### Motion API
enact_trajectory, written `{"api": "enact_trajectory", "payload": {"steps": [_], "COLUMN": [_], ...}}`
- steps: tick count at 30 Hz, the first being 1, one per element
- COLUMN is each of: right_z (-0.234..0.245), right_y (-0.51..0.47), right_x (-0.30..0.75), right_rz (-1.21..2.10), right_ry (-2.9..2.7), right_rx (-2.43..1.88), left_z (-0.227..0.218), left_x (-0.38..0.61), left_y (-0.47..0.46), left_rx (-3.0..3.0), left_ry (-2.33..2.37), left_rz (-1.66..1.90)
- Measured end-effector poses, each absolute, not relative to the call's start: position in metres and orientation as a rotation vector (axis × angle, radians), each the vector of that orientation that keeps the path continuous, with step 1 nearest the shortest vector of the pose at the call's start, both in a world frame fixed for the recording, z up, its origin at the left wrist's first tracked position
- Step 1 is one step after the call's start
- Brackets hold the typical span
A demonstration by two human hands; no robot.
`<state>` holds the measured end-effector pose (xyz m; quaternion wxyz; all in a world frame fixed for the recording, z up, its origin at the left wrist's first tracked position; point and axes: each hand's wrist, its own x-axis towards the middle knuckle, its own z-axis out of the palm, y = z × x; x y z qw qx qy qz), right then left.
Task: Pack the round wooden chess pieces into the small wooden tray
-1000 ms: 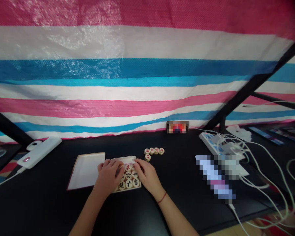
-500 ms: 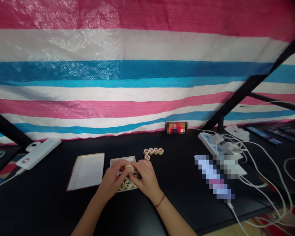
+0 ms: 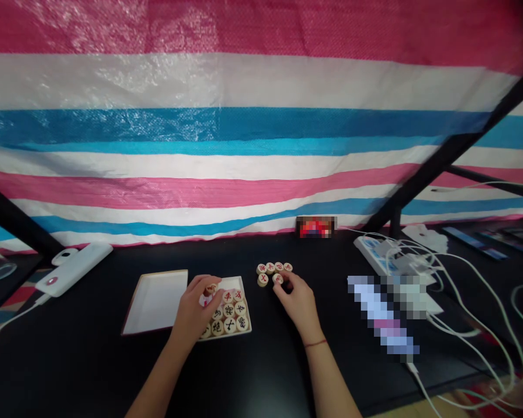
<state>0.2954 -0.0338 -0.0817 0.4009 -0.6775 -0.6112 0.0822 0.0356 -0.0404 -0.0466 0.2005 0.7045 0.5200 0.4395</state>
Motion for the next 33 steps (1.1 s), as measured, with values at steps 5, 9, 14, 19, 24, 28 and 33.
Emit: {"api": "enact_trajectory", "payload": {"steps": [5, 9, 14, 19, 24, 28, 33], "right_z": [-0.083, -0.069, -0.05, -0.046, -0.048, -0.05, -0.061], "right_y": [-0.034, -0.039, -0.053, -0.059, -0.058, -0.054, -0.045], "right_x": [0.291, 0.282, 0.242, 0.22, 0.222, 0.233, 0.274], "right_rz": [0.239, 0.198, 0.407, 0.532, 0.531, 0.421, 0.168], "right_ry": [-1.667, -1.596, -1.736, -1.844, -1.777, -1.653, -1.38], "right_rx": [-1.652, -1.506, -1.152, -1.028, -1.057, -1.151, -1.487], "left_z": [-0.048, -0.051, -0.057, -0.06, -0.059, -0.055, -0.051], "left_x": [0.034, 0.039, 0.048, 0.05, 0.053, 0.053, 0.04], "left_y": [-0.041, -0.045, -0.049, -0.05, -0.051, -0.051, -0.044], "left_rx": [2.016, 2.128, 2.459, 2.586, 2.589, 2.552, 2.449], "left_ry": [1.461, 1.465, 1.324, 1.192, 1.116, 1.183, 1.338], "left_rz": [1.179, 1.133, 1.118, 1.036, 1.039, 1.038, 1.093]}}
